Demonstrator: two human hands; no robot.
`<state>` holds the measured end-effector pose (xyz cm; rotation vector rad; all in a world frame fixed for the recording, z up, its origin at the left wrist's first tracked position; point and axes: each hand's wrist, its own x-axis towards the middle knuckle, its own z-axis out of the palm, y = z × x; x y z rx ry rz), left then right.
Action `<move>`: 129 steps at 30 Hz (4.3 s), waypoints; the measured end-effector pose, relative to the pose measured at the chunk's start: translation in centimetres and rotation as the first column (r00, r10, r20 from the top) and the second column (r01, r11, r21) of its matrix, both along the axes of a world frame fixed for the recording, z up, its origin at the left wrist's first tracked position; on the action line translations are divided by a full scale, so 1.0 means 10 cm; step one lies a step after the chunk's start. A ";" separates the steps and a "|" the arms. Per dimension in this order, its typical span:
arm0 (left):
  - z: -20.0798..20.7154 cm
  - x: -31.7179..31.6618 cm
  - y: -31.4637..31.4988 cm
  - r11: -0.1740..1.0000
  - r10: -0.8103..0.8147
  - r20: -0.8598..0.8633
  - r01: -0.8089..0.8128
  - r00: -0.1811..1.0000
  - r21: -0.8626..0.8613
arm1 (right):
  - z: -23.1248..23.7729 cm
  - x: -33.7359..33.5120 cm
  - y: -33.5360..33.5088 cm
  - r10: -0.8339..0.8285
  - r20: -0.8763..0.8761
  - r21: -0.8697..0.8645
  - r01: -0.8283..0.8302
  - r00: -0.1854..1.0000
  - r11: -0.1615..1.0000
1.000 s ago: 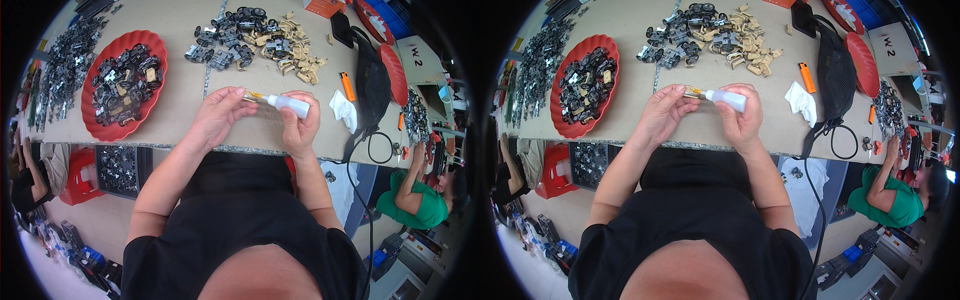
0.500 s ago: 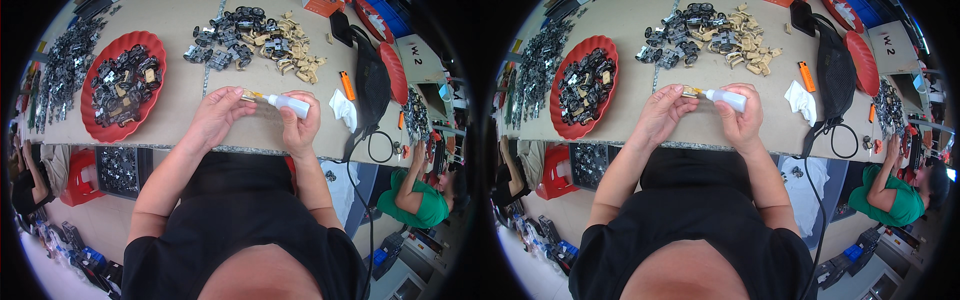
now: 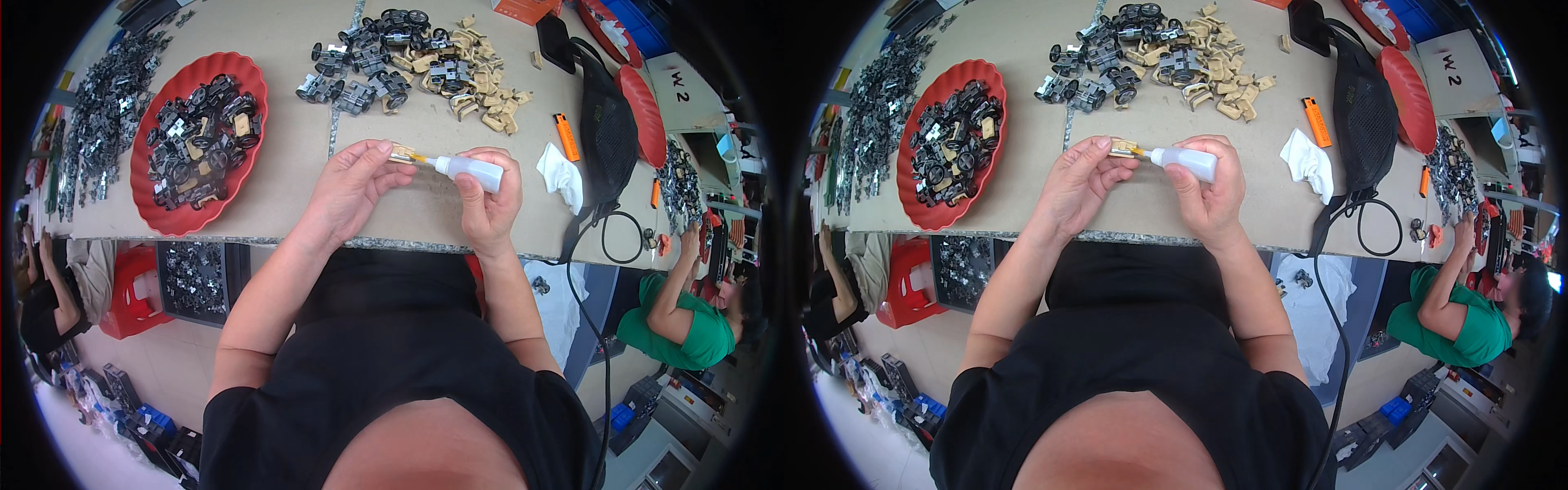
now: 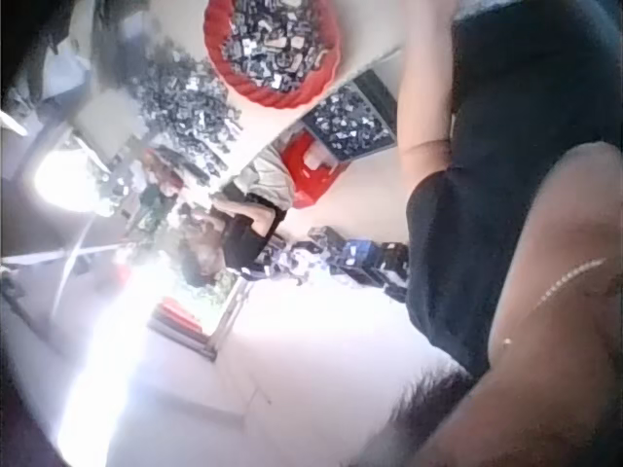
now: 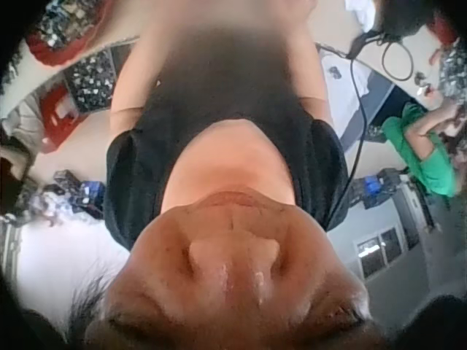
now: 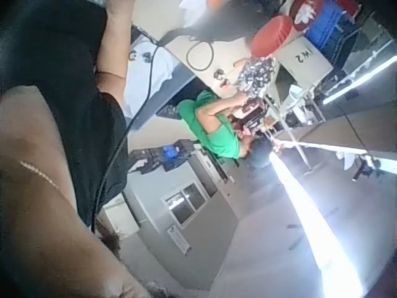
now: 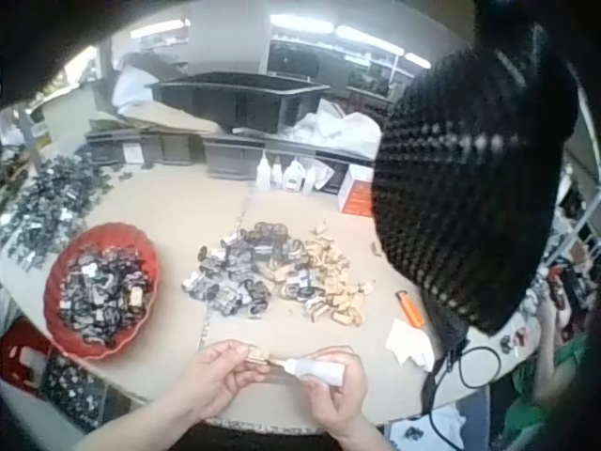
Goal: Apply adhesive to plastic components and assemble them into larger electronic modules.
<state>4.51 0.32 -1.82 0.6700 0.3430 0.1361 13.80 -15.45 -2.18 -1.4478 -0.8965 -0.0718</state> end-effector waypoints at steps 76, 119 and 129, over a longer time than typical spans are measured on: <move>0.54 0.59 0.69 -0.405 -0.300 -0.232 0.096 0.925 0.909 | 0.05 0.06 -0.22 0.496 -0.772 0.392 -0.317 0.397 0.864; 0.05 -0.26 -0.06 0.761 -0.120 0.135 0.004 0.984 0.649 | 0.18 0.11 -0.10 0.409 -0.827 0.126 -0.583 0.385 0.802; 0.02 -0.27 -0.04 0.824 -0.123 0.164 0.009 0.979 0.567 | 0.25 0.11 -0.08 0.298 -0.739 -0.187 -0.609 0.604 0.771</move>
